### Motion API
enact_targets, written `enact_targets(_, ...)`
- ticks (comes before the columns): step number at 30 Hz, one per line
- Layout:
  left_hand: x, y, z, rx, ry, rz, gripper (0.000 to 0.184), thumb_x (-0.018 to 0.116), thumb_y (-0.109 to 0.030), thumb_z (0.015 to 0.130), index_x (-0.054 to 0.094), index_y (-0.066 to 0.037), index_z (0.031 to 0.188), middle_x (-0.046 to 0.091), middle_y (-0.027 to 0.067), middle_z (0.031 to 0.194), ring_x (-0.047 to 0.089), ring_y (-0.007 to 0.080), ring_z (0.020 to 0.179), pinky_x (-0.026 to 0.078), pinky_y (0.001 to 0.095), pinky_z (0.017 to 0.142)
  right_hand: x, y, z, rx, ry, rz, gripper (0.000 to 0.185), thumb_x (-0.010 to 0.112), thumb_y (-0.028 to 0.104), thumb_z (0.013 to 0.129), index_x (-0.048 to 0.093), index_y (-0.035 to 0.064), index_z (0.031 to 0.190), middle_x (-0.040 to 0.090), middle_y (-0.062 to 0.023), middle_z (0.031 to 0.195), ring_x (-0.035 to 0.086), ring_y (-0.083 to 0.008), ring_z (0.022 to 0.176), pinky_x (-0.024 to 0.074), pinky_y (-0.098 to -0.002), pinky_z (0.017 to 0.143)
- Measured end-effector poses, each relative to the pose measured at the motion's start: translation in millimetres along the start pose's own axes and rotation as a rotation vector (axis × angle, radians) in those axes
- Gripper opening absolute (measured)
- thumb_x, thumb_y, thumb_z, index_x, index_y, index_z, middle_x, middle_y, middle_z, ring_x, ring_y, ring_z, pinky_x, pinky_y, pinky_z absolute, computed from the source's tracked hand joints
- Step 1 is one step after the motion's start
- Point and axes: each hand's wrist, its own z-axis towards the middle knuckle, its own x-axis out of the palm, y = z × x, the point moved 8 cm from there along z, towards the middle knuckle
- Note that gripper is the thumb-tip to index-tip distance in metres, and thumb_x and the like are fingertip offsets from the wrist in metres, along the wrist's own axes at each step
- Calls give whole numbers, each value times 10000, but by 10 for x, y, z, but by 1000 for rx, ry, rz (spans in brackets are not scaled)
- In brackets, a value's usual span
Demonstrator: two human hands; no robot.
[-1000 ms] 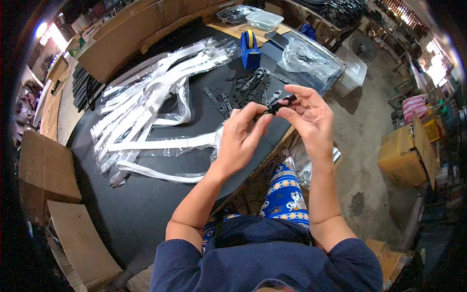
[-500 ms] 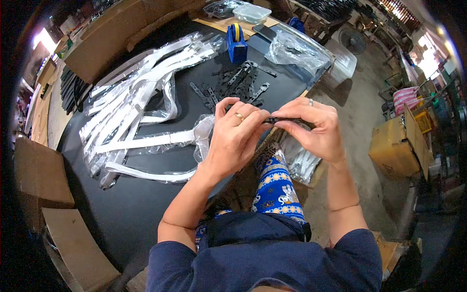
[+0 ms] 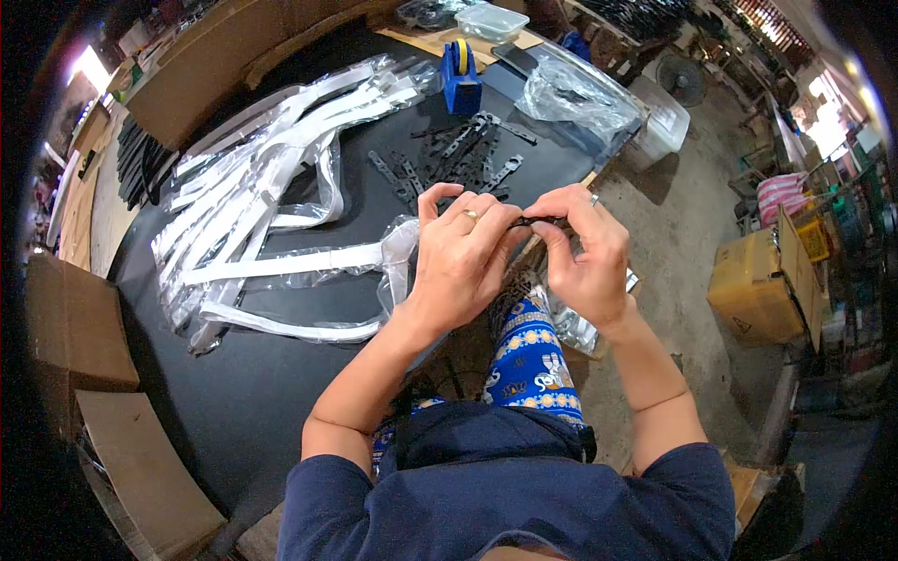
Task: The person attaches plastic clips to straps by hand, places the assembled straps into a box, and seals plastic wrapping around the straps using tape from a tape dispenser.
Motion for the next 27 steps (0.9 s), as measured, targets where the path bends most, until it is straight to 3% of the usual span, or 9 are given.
enact_targets(6, 24, 27, -56, -83, -53, -1, 124, 663, -75, 782, 621, -72, 899, 607, 53, 796, 594, 225, 795, 348, 411, 886, 73, -232, -69, 150, -32, 158, 153, 575, -113, 730, 595, 1, 830, 606, -142, 797, 609, -325, 741, 484, -350, 654)
enact_targets(9, 95, 110, -80, -110, -39, 22, 126, 656, -93, 810, 631, -61, 930, 635, 74, 823, 603, 242, 828, 359, 401, 895, 27, -275, -19, 123, -4, 101, 139, 590, -107, 733, 608, -5, 826, 614, -132, 791, 617, -275, 723, 479, -332, 622)
enact_targets(11, 226, 268, -105, -147, 81, -209, 217, 680, -105, 803, 640, -49, 1009, 650, 93, 859, 618, 253, 837, 420, 372, 848, 73, -439, -22, 262, 139, 189, 137, 606, -100, 740, 621, -11, 842, 623, -124, 800, 615, -215, 717, 472, -312, 591)
enact_targets(12, 264, 330, -114, -238, 180, -332, 303, 705, -98, 797, 635, -37, 1085, 662, 88, 879, 634, 198, 826, 474, 315, 767, 51, -424, 3, 256, 193, 152, 132, 613, -92, 752, 631, -9, 853, 627, -115, 803, 607, -175, 720, 465, -293, 569)
enact_targets(13, 198, 328, -97, -240, 176, -332, 303, 705, -98, 797, 635, -37, 1085, 662, 88, 879, 634, 198, 826, 474, 315, 767, 1, -408, 35, 254, 197, 151, 132, 613, -92, 752, 631, -9, 853, 627, -115, 803, 607, -175, 720, 465, -293, 569)
enact_targets(16, 161, 473, -87, -465, 260, -538, 289, 711, -77, 809, 648, -36, 1088, 661, 34, 867, 603, 86, 814, 486, 256, 702, -126, -413, 128, 183, 212, 66, 135, 630, -72, 754, 646, 7, 862, 640, -100, 820, 616, -181, 738, 468, -284, 622)
enact_targets(21, 223, 566, -146, -528, 353, -704, 260, 688, -84, 846, 646, -10, 1091, 666, 27, 852, 608, 76, 774, 481, 220, 680, -200, -369, 143, 208, 218, 79, 134, 636, -65, 756, 647, 9, 867, 644, -88, 823, 613, -167, 758, 462, -271, 664)
enact_targets(23, 209, 571, -137, -540, 319, -765, 186, 667, -104, 862, 657, 26, 995, 662, 39, 787, 604, 73, 729, 481, 232, 646, -221, -365, 150, 194, 198, 109, 130, 637, -64, 763, 646, 10, 870, 641, -77, 816, 607, -149, 761, 459, -263, 667)
enact_targets(27, 270, 554, -178, -648, 398, -930, 242, 679, -188, 875, 651, 23, 991, 656, 23, 818, 584, 62, 733, 463, 210, 645, -166, -549, 156, 432, 238, 352, 124, 620, -51, 789, 641, 1, 900, 617, -9, 800, 555, -85, 735, 438, -232, 651)
